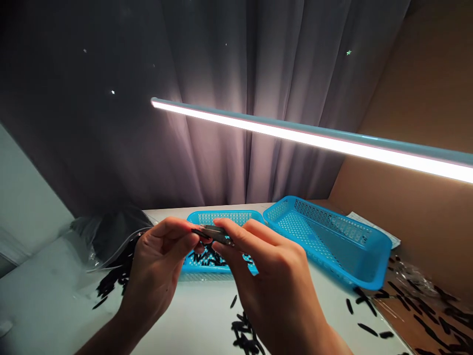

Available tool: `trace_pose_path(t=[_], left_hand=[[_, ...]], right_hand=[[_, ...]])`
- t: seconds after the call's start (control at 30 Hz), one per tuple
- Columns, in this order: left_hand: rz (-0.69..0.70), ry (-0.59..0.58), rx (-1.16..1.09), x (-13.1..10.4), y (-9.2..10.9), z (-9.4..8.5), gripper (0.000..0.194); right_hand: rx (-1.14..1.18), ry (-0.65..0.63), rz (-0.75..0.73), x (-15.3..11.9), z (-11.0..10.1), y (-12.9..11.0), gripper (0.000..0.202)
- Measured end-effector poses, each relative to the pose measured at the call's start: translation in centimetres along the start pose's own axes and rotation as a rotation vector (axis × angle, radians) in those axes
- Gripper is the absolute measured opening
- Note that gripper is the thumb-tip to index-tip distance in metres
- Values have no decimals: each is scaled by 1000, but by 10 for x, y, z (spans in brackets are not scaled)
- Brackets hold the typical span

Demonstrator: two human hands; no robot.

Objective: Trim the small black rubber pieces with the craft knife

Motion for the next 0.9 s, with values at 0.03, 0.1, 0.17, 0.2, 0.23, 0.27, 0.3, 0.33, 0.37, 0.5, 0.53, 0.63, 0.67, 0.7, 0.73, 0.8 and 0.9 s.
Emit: trace_pose_path(t=[0.03,0.1,0.17,0.2,0.23,0.27,0.3,0.33,0.37,0.5,0.53,0.63,0.67,0.7,0.73,0.8,0.9], left_hand=[[1,0,-4,0,0,0,8],[-1,7,-4,0,0,0,9],[-6,15,4,1,0,0,8],[-7,16,9,1,0,0,8],[-8,16,14,1,0,0,8],[-7,15,16,1,1,0,8],[-5,15,18,1,1,0,8],[-2,13,19,1,1,1,8],[-1,14,18,0,2,0,8],[-3,11,8,-1,2,0,7],[-4,12,4,0,2,0,7],[-10,10,-9,0,1,1,8],[-11,8,-15,1,2,2,8],[-13,7,-22,1,2,2,8],[-13,7,-29,1,2,2,8],[-15,10,-40,1,3,3,9],[-12,4,-48,1,4,3,10]], right_hand=[[-9,-2,-10,0,0,-1,20],[-25,-4,-25,0,-1,-2,20],[-39,-6,-25,0,-2,-2,21],[-44,-4,-21,-1,-3,-1,21],[-45,0,-19,-1,-4,-1,21],[-47,2,-20,-1,-4,-1,21],[-47,-1,-21,-1,-4,-1,21],[-48,-3,-24,-2,-4,-2,20],[-49,-7,-28,-2,-4,-2,19],[-52,-6,-41,-2,-4,-4,18],[-52,-6,-47,-2,-4,-5,17],[-42,-36,-45,-1,-2,-5,19],[-36,-43,-42,-1,-2,-4,19],[-31,-48,-37,0,-1,-4,20],[-29,-46,-35,0,-2,-4,20],[-42,-39,-32,-1,-3,-3,21],[-72,-29,-44,-2,-5,-3,21]])
Point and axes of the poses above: each hand's wrist, its own x-axis towards the middle knuckle, its own z-axis out of the palm, y = z × x, the point moved 9 cm from there along x, towards the middle knuckle, and after that the axes turned 9 degrees about -x, right-handed, at the moved point
